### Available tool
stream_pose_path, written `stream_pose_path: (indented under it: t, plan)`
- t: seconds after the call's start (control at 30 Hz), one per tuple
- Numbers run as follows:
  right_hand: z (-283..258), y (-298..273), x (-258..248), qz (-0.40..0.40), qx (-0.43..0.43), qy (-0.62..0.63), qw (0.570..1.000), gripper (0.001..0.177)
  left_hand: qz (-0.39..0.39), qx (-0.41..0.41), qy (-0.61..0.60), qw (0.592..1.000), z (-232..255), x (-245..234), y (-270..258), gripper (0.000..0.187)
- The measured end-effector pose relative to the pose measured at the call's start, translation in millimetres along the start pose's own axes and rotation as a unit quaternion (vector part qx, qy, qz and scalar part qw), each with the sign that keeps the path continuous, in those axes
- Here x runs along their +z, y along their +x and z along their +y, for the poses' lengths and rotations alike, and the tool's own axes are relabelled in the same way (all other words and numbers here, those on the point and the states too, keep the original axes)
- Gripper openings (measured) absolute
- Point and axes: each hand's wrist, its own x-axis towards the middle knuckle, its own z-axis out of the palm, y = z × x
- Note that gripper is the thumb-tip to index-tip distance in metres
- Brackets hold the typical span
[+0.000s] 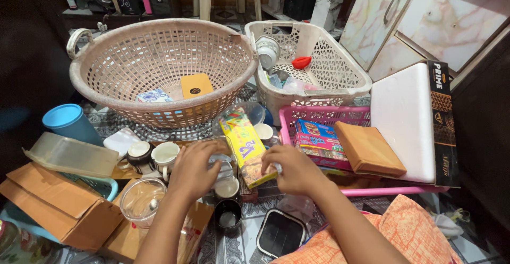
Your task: The person sits on the floor and sorts various household items into baskets and containers. They handle a floral plate, a small box, plastic containers, mugs, and food packages, placing them into different baskets and a pink tray.
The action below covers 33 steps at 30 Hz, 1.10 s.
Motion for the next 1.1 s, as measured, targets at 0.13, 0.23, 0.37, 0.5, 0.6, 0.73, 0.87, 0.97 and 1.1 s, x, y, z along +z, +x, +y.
stream_pose_path:
  t: [0.13,0.23,0.37,0.5,0.6,0.73,0.87,0.97,1.1]
  plan:
    - [19,-4,-6,0.112,0.190,-0.067,0.973,0.033,0.039,0.026,-0.046,0.998,8,1,3,0.036]
    - [40,-14,-25,0.182,0.227,-0.124,0.949,0.026,0.052,0.037,-0.055,0.996,16,4,5,0.035]
    - [55,-25,-33,0.122,0.328,-0.186,0.918,0.066,0.060,0.059,-0.053,0.995,24,7,6,0.035]
    - [53,-34,-18,-0.077,0.459,-0.213,0.859,0.127,0.068,0.075,-0.053,0.993,26,10,5,0.035]
    - [53,-34,-8,-0.046,0.460,-0.236,0.855,0.111,0.071,0.083,-0.055,0.993,26,11,5,0.034]
    - [55,-35,0,0.033,0.419,-0.265,0.868,0.095,0.067,0.079,-0.062,0.993,26,11,6,0.035]
    - [53,-37,-2,0.098,0.374,-0.256,0.886,0.064,0.058,0.081,-0.064,0.993,27,10,6,0.036]
    - [48,-35,-11,0.143,0.357,-0.239,0.892,0.043,0.055,0.079,-0.072,0.993,31,8,7,0.036]
    - [37,-26,-21,0.228,0.331,-0.245,0.882,0.037,0.061,0.086,-0.091,0.990,34,4,8,0.037]
